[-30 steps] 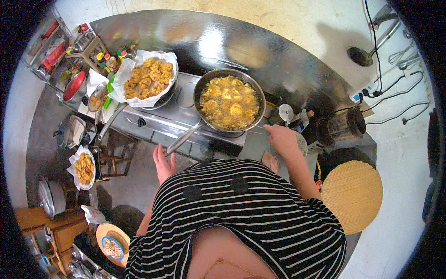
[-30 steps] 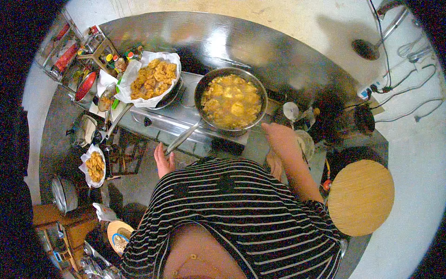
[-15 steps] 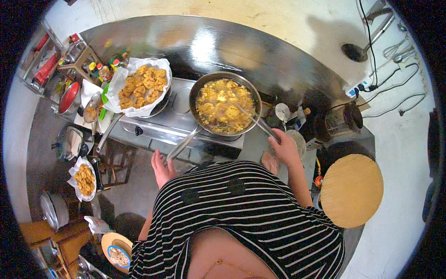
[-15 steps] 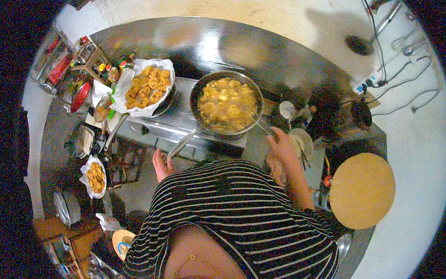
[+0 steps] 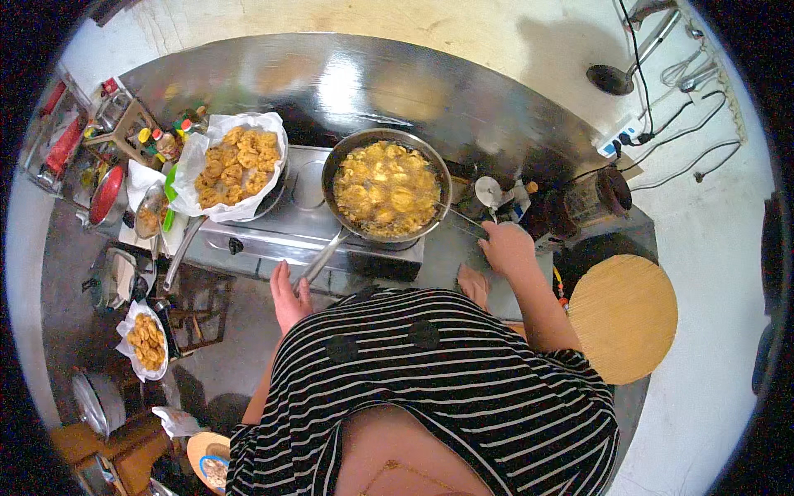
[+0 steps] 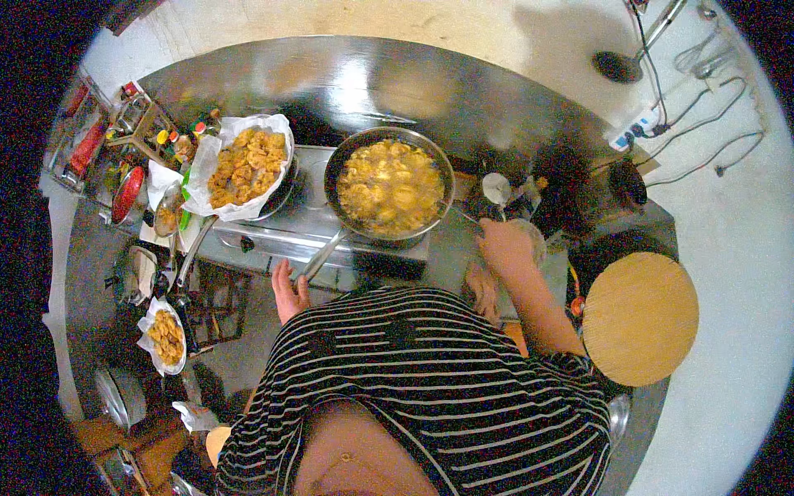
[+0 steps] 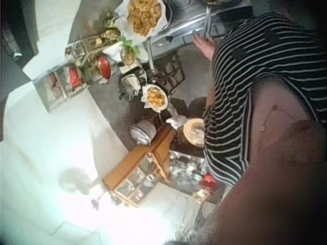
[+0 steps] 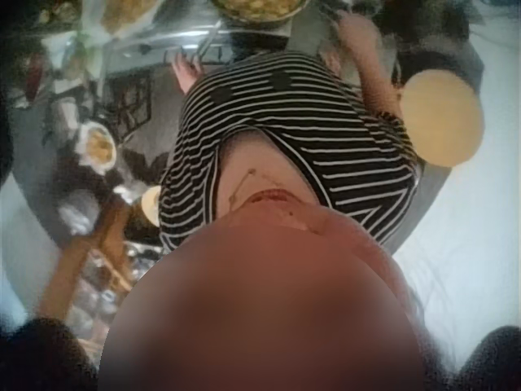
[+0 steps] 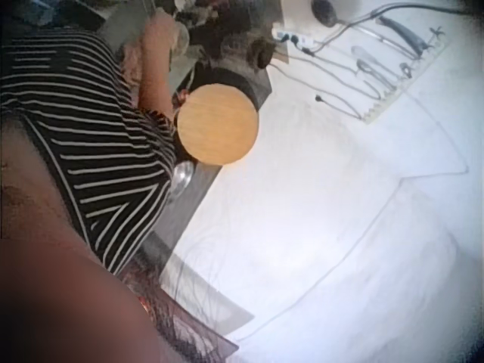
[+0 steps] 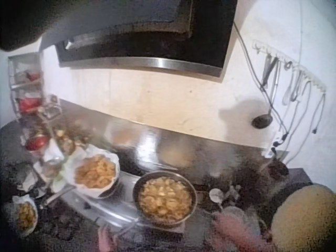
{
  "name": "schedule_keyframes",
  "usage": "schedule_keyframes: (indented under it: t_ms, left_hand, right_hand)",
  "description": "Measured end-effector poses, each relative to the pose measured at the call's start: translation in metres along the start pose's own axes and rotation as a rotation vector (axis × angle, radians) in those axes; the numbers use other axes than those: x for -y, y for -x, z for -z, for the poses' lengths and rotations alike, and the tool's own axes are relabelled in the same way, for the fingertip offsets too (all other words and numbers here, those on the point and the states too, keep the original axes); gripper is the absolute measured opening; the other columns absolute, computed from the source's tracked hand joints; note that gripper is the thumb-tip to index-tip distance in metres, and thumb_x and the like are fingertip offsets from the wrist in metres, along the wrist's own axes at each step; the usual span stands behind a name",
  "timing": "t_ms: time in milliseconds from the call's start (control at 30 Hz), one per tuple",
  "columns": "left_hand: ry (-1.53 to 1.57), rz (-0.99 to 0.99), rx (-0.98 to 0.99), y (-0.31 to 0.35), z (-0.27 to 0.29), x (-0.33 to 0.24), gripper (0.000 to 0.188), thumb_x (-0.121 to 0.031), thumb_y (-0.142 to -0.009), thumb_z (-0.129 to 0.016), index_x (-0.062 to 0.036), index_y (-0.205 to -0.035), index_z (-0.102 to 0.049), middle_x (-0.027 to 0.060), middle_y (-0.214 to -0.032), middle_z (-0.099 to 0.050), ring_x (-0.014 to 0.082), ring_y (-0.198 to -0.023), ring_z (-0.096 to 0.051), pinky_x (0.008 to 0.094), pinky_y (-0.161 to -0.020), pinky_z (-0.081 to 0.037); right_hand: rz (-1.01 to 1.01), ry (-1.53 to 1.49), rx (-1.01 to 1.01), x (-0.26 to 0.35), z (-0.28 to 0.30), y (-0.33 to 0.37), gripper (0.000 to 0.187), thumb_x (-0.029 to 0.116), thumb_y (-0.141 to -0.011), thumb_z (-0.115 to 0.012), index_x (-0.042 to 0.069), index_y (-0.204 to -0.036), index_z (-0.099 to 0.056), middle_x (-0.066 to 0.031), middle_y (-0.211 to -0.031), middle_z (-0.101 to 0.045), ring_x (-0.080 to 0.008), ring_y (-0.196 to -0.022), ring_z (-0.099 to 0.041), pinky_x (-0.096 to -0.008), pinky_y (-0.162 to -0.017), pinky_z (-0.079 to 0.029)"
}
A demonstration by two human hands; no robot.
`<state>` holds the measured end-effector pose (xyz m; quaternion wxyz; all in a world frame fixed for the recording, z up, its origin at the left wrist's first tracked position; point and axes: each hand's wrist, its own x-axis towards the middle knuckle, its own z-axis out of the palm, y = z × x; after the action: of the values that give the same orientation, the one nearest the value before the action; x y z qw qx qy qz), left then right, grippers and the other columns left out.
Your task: The person fries round food items in a pan of hot oil, using tongs to turn and remove them. They also wipe a large round bamboo mat with a cloth and place it on a stool.
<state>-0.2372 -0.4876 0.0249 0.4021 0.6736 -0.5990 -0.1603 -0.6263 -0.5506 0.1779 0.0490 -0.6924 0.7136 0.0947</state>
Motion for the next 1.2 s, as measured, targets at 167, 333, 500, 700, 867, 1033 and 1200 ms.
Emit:
schedule_keyframes:
  t_ms: [167,333,500,700,867,1033,1200]
  left_hand:
    - [0.031,0.029,0.005,-0.002,0.001,-0.002,0.051,-0.011,-0.091,-0.054,-0.0018,-0.136,-0.034,0.0187,-0.136,-0.035,0.031,-0.114,-0.05,0.0337,-0.079,-0.052]
    - [0.042,0.017,0.01,-0.003,0.004,-0.004,0.052,-0.012,-0.091,-0.055,-0.0012,-0.136,-0.033,0.0189,-0.135,-0.036,0.0307,-0.113,-0.05,0.0332,-0.078,-0.052]
    - [0.011,-0.007,0.023,-0.001,0.004,0.002,0.051,-0.012,-0.091,-0.054,-0.0003,-0.136,-0.034,0.0204,-0.135,-0.036,0.0331,-0.113,-0.05,0.0371,-0.087,-0.047]
    - [0.056,-0.029,0.005,0.0,-0.001,0.008,0.049,-0.011,-0.09,-0.055,-0.0003,-0.134,-0.037,0.02,-0.133,-0.038,0.0339,-0.112,-0.05,0.039,-0.09,-0.045]
    - [0.023,-0.025,0.007,0.001,-0.002,0.002,0.048,-0.011,-0.09,-0.055,-0.0013,-0.134,-0.038,0.0192,-0.133,-0.039,0.0335,-0.11,-0.052,0.0385,-0.087,-0.047]
    - [0.04,0.007,0.028,0.001,-0.001,0.001,0.047,-0.011,-0.09,-0.055,-0.0017,-0.133,-0.039,0.019,-0.132,-0.04,0.0333,-0.11,-0.051,0.0384,-0.088,-0.047]
    - [0.002,-0.025,0.035,0.002,-0.002,0.006,0.046,-0.011,-0.09,-0.054,-0.0017,-0.133,-0.039,0.0188,-0.133,-0.04,0.0331,-0.111,-0.051,0.0393,-0.09,-0.045]
  right_hand:
    - [0.141,0.15,-0.054,0.018,-0.016,-0.035,0.017,0.014,-0.083,-0.051,0.003,-0.094,-0.059,-0.0183,-0.087,-0.067,-0.0334,-0.079,-0.066,-0.0458,-0.064,-0.052]
    - [0.046,0.167,0.086,0.019,-0.045,-0.056,0.024,0.03,-0.085,-0.058,0.006,-0.092,-0.057,-0.0155,-0.088,-0.065,-0.0312,-0.084,-0.064,-0.044,-0.067,-0.051]
    - [-0.049,-0.017,0.132,0.009,-0.032,-0.031,0.03,0.033,-0.088,-0.054,0.004,-0.092,-0.059,-0.0168,-0.091,-0.065,-0.0343,-0.088,-0.062,-0.0454,-0.073,-0.049]
    - [-0.099,-0.228,0.047,-0.021,-0.062,-0.016,0.038,0.039,-0.088,-0.053,0.003,-0.098,-0.061,-0.0198,-0.091,-0.064,-0.0376,-0.088,-0.06,-0.0472,-0.076,-0.047]
    - [-0.173,-0.366,0.086,-0.024,-0.073,-0.008,0.041,0.041,-0.088,-0.05,0.003,-0.095,-0.063,-0.0212,-0.094,-0.064,-0.0401,-0.088,-0.061,-0.049,-0.078,-0.048]
    - [-0.179,-0.57,0.087,-0.027,-0.078,-0.01,0.042,0.039,-0.089,-0.052,-0.001,-0.088,-0.062,-0.0155,-0.07,-0.062,-0.0279,-0.064,-0.061,-0.0395,-0.062,-0.047]
    - [-0.222,-0.915,0.153,-0.044,-0.102,-0.018,0.042,0.039,-0.088,-0.053,-0.001,-0.085,-0.062,-0.0104,-0.063,-0.06,-0.0203,-0.056,-0.057,-0.0351,-0.055,-0.045]
